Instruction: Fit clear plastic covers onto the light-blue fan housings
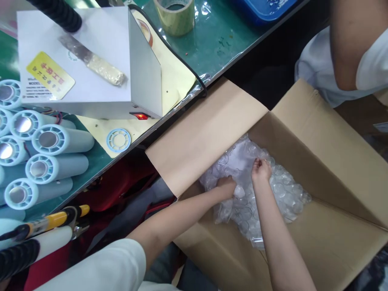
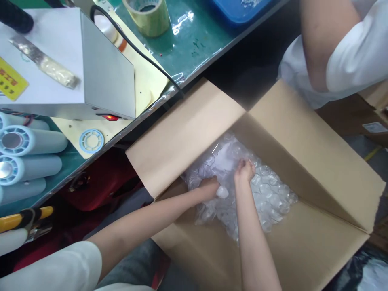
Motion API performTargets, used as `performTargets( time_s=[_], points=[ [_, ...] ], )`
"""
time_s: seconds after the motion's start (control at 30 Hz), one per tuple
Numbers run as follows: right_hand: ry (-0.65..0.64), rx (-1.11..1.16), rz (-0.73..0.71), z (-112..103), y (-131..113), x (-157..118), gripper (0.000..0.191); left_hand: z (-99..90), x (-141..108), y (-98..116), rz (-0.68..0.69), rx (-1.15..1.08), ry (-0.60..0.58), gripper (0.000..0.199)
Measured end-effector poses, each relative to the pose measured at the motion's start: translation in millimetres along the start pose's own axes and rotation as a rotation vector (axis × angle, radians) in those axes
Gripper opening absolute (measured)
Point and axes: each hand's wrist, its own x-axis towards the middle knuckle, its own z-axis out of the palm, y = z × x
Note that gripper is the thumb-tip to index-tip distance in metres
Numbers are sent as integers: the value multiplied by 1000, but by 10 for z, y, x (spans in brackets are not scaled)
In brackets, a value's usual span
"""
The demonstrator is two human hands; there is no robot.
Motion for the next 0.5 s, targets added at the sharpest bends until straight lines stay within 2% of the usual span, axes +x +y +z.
performTargets(
  time_s=[0.1,0.17,0.23,0.27,0.37,0.43,0.5],
  points=[
    [-45,-160,-151,-360,-156,-244,21,-139,-77,51,92,-72,71,19],
    [-175,-275,-232,-545,-278,-459,14,-228,-168,75,149,-130,162,17],
    [-367,-374,-278,-625,-388,-685,6,-279,-291,79,181,-180,255,32],
    [-464,-409,-291,-626,-435,-791,4,-288,-359,73,185,-199,290,42],
    [-691,-460,-302,-538,-544,-1031,17,-273,-544,13,161,-248,366,60],
    [-784,-464,-291,-461,-588,-1099,24,-269,-626,-53,152,-295,415,59],
    [-858,-451,-264,-389,-592,-1074,23,-292,-671,-122,166,-356,446,43]
  ],
)
